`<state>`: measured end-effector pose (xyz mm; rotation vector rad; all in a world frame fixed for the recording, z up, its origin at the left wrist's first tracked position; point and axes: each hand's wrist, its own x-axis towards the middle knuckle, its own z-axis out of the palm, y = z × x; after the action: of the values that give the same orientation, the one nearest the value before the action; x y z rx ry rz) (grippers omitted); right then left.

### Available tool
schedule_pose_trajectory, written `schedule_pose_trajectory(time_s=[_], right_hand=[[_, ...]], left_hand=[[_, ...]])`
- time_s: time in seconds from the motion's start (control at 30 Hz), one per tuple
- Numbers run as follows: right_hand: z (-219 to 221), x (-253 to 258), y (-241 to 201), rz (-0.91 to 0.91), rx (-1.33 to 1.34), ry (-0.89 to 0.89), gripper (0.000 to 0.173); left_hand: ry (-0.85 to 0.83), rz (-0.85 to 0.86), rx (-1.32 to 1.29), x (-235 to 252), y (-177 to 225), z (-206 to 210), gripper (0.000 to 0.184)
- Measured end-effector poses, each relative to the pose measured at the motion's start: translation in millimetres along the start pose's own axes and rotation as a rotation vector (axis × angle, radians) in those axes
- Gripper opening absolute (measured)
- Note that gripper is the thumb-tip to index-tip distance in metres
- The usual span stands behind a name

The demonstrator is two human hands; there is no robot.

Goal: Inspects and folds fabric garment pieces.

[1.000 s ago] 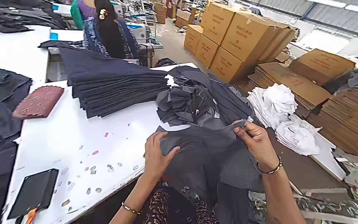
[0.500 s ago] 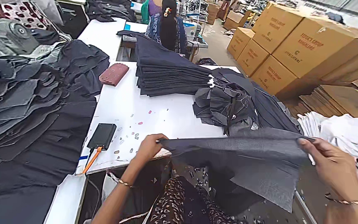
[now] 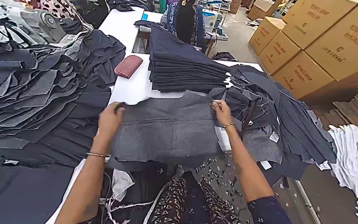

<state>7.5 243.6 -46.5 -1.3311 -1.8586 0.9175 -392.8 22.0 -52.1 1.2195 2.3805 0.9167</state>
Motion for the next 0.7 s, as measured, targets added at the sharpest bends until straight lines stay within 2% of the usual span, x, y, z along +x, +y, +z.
schedule_pose_trajectory(time_s=[0.07, 0.1, 0.17, 0.2, 0.23, 0.27, 0.3, 0.33, 0.4, 0.43, 0.5, 0.6, 0.7], right_hand=[[36.0, -1.9, 2.3, -0.102, -0.082, -0.179, 0.079], [54.9, -19.1, 1.7, -0.157, -0.161, -0.272, 0.098], [88.9, -80.2, 0.2, -0.272, -0.352, -0.468, 0.116], [102.8, -115.9, -0.4, -0.302, -0.442, -0.583, 0.118], [114.2, -148.2, 1.1, -0.318, -0.510, -0.692, 0.111], [122.4, -171.9, 6.0, -0.349, -0.553, -0.738, 0.097], [128.3, -184.9, 12.6, -0.410, -0.577, -0.671, 0.083], [128.4, -187.0, 15.2, -0.431, -0.575, -0.589, 0.069], [102.8, -163.8, -3.9, -0.224, -0.552, -0.707, 0.046], [87.5, -142.4, -16.1, -0.101, -0.559, -0.797, 0.040], [66.7, -94.3, -31.0, 0.012, -0.600, -0.825, 0.035], [59.4, -23.0, -39.8, 0.042, -0.723, -0.818, 0.036], [77.7, 20.1, -26.2, 0.039, -0.771, -0.918, 0.041]], left_hand=[[-0.187, 0.198, 0.163, -18.2, 2.8, 39.6, 0.078], [-0.303, 0.275, 0.223, -42.4, 5.6, 63.1, 0.094], [-0.494, 0.313, 0.318, -101.2, 6.9, 107.5, 0.117], [-0.471, 0.336, 0.381, -125.9, 2.1, 126.5, 0.121], [-0.323, 0.398, 0.424, -145.8, -6.0, 145.0, 0.118], [-0.166, 0.442, 0.463, -156.8, -12.2, 160.8, 0.114], [-0.070, 0.456, 0.491, -160.3, -13.5, 169.3, 0.111], [-0.047, 0.444, 0.516, -162.2, -10.5, 169.9, 0.107], [-0.187, 0.362, 0.531, -165.7, 5.6, 154.2, 0.096], [-0.329, 0.284, 0.513, -158.2, 17.8, 139.1, 0.084], [-0.635, 0.065, 0.439, -115.7, 45.8, 103.5, 0.059], [-0.683, -0.072, 0.472, -30.8, 60.9, 76.9, 0.034], [-0.729, -0.161, 0.580, 42.9, 60.7, 77.1, 0.031]])
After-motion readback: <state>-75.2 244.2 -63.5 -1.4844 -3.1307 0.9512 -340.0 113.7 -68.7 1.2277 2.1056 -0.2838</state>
